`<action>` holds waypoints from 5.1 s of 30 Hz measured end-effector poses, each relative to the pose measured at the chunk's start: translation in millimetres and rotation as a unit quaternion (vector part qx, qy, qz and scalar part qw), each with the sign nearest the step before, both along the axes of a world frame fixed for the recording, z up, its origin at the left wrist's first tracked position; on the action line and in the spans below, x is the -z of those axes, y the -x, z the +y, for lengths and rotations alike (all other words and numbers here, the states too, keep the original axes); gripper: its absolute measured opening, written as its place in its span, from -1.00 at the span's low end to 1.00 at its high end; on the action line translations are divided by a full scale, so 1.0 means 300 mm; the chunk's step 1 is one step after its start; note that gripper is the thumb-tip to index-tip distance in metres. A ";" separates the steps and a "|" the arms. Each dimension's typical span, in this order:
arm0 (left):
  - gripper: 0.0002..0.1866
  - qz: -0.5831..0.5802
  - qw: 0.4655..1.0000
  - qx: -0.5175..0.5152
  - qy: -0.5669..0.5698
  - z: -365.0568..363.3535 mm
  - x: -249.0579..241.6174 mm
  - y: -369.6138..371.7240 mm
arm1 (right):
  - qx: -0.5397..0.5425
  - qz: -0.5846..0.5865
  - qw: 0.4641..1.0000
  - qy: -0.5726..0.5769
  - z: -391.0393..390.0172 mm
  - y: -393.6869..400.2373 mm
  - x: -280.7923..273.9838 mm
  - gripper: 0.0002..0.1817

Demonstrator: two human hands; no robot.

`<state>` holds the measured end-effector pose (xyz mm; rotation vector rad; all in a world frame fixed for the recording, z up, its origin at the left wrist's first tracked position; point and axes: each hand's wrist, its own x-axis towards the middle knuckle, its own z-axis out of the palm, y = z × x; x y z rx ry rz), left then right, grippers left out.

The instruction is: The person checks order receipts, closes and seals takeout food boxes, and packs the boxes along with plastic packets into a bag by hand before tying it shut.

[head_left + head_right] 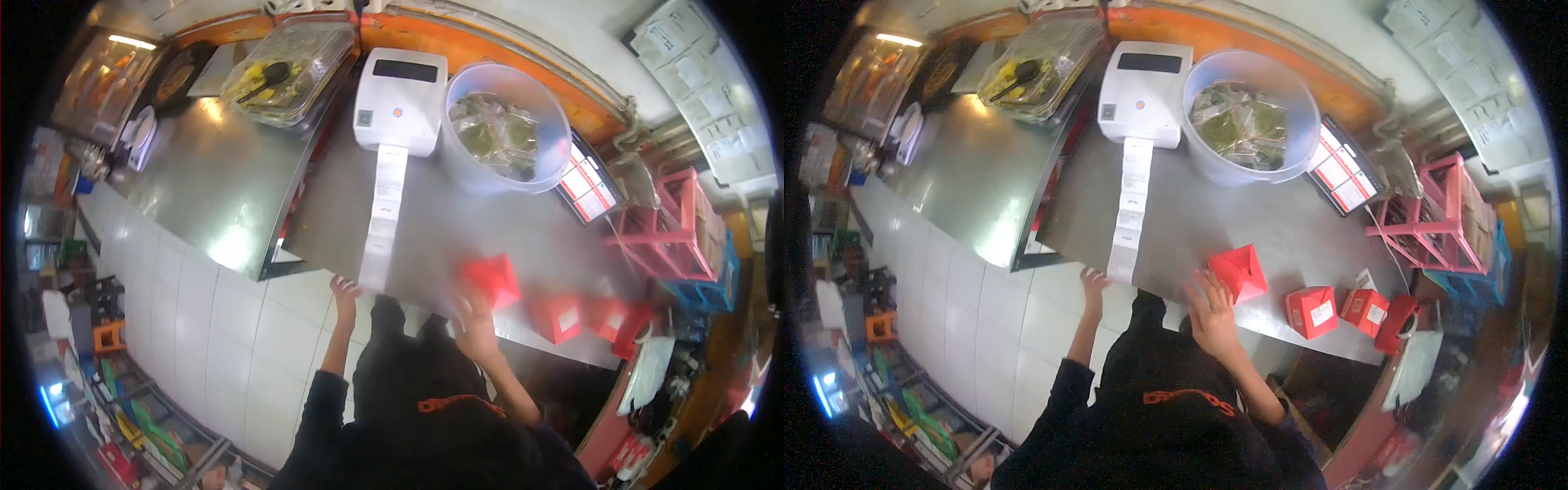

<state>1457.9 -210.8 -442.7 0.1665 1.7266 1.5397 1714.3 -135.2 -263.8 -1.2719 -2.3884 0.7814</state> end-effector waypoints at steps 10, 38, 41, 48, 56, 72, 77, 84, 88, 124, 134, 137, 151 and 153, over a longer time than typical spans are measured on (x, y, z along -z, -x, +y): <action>-0.68 0.380 0.809 0.412 -0.177 0.249 -0.311 -0.288 | 0.292 0.237 0.906 0.192 0.200 -0.341 0.199 -0.71; -0.88 0.284 0.859 0.385 -0.182 0.403 -0.241 -0.681 | 0.025 0.261 0.853 0.452 0.260 -0.431 0.183 -0.16; -0.86 0.328 0.848 0.383 -0.161 0.409 -0.251 -0.696 | 0.005 0.164 0.913 0.372 0.255 -0.409 0.155 -0.23; -0.86 0.295 0.872 0.361 -0.147 0.415 -0.260 -0.712 | 0.036 0.209 0.922 0.323 0.268 -0.427 0.240 -0.41; -0.89 0.391 0.852 0.334 -0.100 0.428 -0.274 -0.726 | 0.107 0.091 0.970 0.199 0.255 -0.360 0.162 -0.51; -0.89 0.377 0.842 0.372 -0.102 0.432 -0.338 -0.742 | 0.143 0.163 0.934 0.282 0.277 -0.370 0.121 -0.49; -0.91 0.348 0.854 0.375 -0.093 0.431 -0.286 -0.722 | 0.114 0.172 0.937 0.282 0.276 -0.372 0.140 -0.48; -0.94 0.303 0.904 0.275 -0.123 0.436 -0.280 -0.761 | 0.079 0.040 0.985 0.146 0.263 -0.333 0.104 -0.35; -0.93 0.284 0.909 0.256 -0.167 0.437 -0.268 -0.763 | 0.072 0.081 0.988 0.108 0.243 -0.342 0.140 -0.41; -0.97 0.473 0.798 0.341 -0.151 0.417 -0.289 -0.745 | 0.063 -0.155 0.984 0.060 0.176 -0.321 0.166 -0.27; -0.89 0.485 0.811 0.309 -0.107 0.419 -0.257 -0.771 | 0.063 -0.089 0.990 0.091 0.178 -0.352 0.174 -0.27; -0.86 0.490 0.800 0.332 -0.098 0.427 -0.268 -0.758 | 0.062 -0.039 0.996 0.057 0.184 -0.357 0.226 -0.28; -0.44 0.381 0.921 -0.076 -0.010 0.229 -0.107 -0.215 | 0.116 0.003 0.991 -0.066 0.103 -0.347 0.122 -0.47; -0.44 0.328 0.933 -0.148 0.030 0.128 -0.035 -0.122 | 0.135 0.035 0.988 -0.066 0.068 -0.229 0.082 -0.54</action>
